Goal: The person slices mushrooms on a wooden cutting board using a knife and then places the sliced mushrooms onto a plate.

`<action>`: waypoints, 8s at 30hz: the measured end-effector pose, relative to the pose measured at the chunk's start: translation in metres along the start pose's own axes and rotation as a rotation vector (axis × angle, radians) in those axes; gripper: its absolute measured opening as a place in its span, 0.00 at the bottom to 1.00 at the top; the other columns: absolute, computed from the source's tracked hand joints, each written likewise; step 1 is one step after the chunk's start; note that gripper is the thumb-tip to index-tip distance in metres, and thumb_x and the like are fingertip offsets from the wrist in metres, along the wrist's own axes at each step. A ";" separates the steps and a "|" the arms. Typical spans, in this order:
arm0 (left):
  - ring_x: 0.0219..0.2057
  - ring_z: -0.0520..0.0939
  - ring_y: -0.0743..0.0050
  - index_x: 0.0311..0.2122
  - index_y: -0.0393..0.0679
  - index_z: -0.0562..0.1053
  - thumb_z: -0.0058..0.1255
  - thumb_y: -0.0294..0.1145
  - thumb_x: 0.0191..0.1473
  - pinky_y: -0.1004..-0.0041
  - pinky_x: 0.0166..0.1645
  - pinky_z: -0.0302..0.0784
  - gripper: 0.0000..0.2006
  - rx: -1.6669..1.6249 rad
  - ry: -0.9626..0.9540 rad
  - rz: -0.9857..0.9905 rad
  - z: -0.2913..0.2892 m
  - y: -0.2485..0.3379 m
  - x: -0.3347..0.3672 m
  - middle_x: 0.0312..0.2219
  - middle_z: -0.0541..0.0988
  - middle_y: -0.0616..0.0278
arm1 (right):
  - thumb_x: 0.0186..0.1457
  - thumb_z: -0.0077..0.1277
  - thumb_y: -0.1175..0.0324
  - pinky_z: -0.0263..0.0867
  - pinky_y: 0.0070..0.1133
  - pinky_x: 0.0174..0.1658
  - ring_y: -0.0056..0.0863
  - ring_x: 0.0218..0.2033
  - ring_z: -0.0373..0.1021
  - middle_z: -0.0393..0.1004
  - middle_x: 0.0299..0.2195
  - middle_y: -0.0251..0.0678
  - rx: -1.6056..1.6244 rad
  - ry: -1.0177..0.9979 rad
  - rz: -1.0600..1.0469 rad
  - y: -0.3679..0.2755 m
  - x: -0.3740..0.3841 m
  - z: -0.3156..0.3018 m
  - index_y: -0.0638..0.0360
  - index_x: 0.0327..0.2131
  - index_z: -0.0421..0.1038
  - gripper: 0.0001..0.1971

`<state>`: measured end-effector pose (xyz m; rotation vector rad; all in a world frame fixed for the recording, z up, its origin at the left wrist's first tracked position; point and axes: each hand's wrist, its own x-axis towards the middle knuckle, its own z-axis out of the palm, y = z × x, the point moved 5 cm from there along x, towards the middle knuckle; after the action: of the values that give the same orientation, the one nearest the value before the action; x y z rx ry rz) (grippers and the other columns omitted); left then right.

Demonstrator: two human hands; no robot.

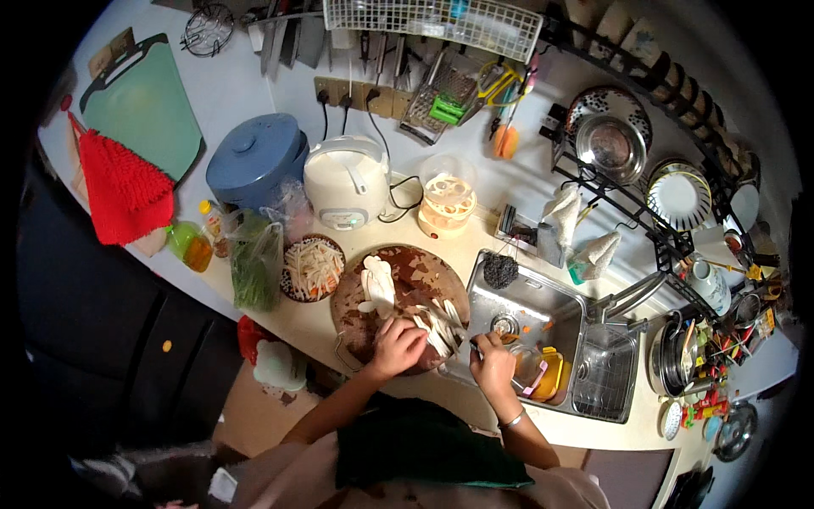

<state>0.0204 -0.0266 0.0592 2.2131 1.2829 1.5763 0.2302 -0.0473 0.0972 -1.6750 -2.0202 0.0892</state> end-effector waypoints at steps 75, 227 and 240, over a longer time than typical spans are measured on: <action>0.37 0.76 0.53 0.34 0.38 0.78 0.53 0.21 0.46 0.63 0.42 0.75 0.08 -0.057 -0.267 -0.094 0.022 -0.033 -0.055 0.35 0.78 0.56 | 0.53 0.49 0.68 0.71 0.39 0.31 0.49 0.30 0.75 0.77 0.35 0.43 -0.040 -0.394 -0.102 -0.021 -0.001 0.032 0.53 0.43 0.70 0.12; 0.40 0.74 0.58 0.40 0.43 0.78 0.59 0.33 0.50 0.64 0.45 0.74 0.11 0.045 -0.349 -0.042 0.008 -0.019 -0.038 0.38 0.75 0.60 | 0.52 0.56 0.64 0.70 0.41 0.34 0.51 0.31 0.74 0.77 0.28 0.49 0.000 -0.384 0.078 0.008 0.000 0.030 0.54 0.38 0.74 0.10; 0.41 0.75 0.56 0.39 0.41 0.77 0.55 0.33 0.53 0.63 0.46 0.74 0.10 -0.062 -0.422 -0.104 0.025 -0.026 -0.050 0.39 0.77 0.59 | 0.49 0.51 0.70 0.72 0.38 0.34 0.46 0.33 0.76 0.77 0.34 0.43 -0.151 -0.526 0.039 -0.017 -0.017 0.029 0.54 0.40 0.71 0.12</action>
<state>0.0225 -0.0364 -0.0015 2.2366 1.1795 1.0224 0.2046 -0.0593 0.0722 -1.9359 -2.4194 0.4420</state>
